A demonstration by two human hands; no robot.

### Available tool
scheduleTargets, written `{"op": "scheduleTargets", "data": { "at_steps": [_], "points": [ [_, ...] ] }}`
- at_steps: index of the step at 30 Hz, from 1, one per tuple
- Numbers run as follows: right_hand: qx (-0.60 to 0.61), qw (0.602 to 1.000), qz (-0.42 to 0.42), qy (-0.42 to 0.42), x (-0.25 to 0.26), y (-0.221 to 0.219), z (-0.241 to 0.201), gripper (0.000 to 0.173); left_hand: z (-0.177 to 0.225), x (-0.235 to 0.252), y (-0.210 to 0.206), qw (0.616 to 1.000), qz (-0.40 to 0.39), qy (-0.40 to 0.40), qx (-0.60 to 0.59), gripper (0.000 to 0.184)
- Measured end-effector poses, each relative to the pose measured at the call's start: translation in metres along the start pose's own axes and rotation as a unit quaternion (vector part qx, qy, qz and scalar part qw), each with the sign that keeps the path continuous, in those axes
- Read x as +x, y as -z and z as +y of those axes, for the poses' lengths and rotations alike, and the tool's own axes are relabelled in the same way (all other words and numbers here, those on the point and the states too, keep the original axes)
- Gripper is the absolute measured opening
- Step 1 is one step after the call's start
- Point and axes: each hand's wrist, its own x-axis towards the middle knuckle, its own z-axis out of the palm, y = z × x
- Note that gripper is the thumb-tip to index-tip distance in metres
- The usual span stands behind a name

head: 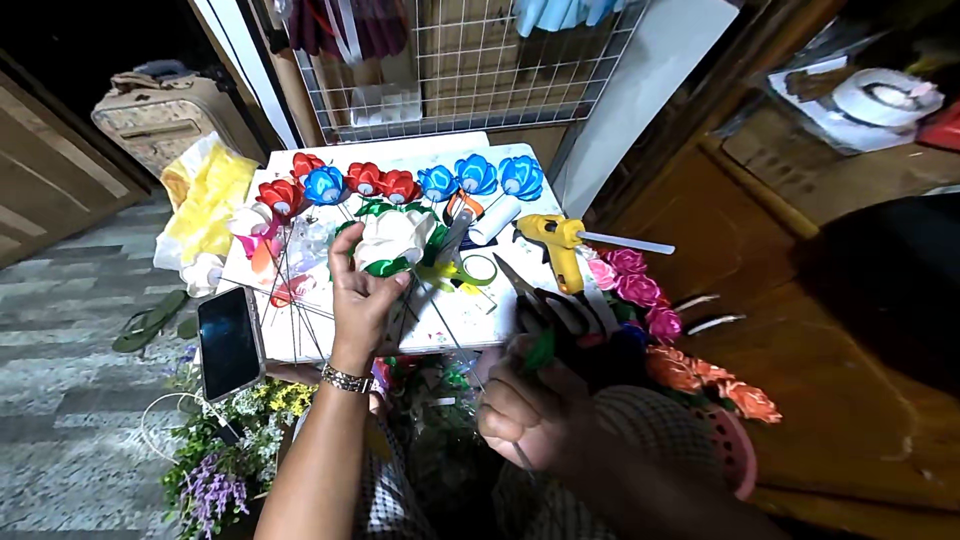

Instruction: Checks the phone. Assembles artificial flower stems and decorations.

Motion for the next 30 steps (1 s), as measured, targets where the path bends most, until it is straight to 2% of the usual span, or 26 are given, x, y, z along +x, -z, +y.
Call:
{"op": "scheduleTargets", "data": {
  "at_steps": [3,5,7,8,9,10,12,15,18,22,30],
  "points": [
    [0.049,0.999,-0.024,0.0,-0.001,-0.003,0.001,0.019,-0.002,-0.001,-0.002,0.999,0.008,-0.038,0.0,0.061],
    [-0.013,1.0,-0.026,-0.011,0.001,-0.004,-0.001,0.02,0.0,-0.002,0.0,0.998,0.018,-0.047,0.024,0.06],
    [-0.162,0.987,0.007,-0.013,0.004,-0.001,-0.014,0.023,0.003,-0.002,0.004,0.998,0.028,-0.041,0.037,0.059],
    [-0.287,0.957,0.044,-0.003,0.005,0.001,-0.025,0.024,0.004,-0.002,0.007,0.998,0.024,-0.037,0.039,0.059],
    [-0.414,0.907,0.074,0.011,0.006,0.004,-0.036,0.025,0.006,-0.001,0.01,0.999,0.012,-0.032,0.035,0.058],
    [-0.465,0.881,0.078,0.028,0.007,0.009,-0.048,0.032,0.006,-0.002,0.012,0.999,-0.006,-0.025,0.033,0.056],
    [-0.455,0.884,0.077,0.076,0.014,0.016,-0.068,0.035,0.006,-0.003,0.01,0.998,-0.043,-0.004,0.04,0.051],
    [-0.506,0.848,0.094,0.126,0.027,0.013,-0.081,0.016,0.002,-0.007,-0.002,0.993,-0.101,0.034,0.059,0.046],
    [-0.55,0.822,0.097,0.111,0.033,0.014,-0.08,0.02,-0.002,-0.009,-0.014,0.987,-0.138,0.057,0.06,0.046],
    [-0.552,0.818,0.14,0.078,0.035,0.016,-0.074,0.017,-0.004,-0.011,-0.019,0.984,-0.159,0.076,0.039,0.046],
    [-0.571,0.809,0.121,0.072,0.034,0.019,-0.075,0.015,-0.005,-0.011,-0.02,0.983,-0.163,0.076,0.032,0.046]
  ]
}}
